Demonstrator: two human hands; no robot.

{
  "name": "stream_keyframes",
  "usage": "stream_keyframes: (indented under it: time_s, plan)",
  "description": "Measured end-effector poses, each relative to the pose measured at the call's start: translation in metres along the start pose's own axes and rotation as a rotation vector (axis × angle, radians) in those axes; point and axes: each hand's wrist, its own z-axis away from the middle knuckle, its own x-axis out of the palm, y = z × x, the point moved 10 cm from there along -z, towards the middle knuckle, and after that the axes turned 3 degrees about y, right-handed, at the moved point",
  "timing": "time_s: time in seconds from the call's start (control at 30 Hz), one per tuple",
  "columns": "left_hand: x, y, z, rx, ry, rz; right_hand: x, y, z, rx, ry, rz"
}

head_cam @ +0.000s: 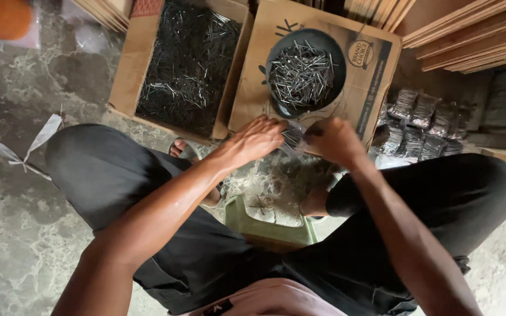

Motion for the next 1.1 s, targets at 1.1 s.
stream_keyframes:
  time_s: [1.1]
  plan:
    - [-0.030,0.016,0.000,-0.040,0.105,0.010,0.011,-0.025,0.010,0.065,0.202,-0.103]
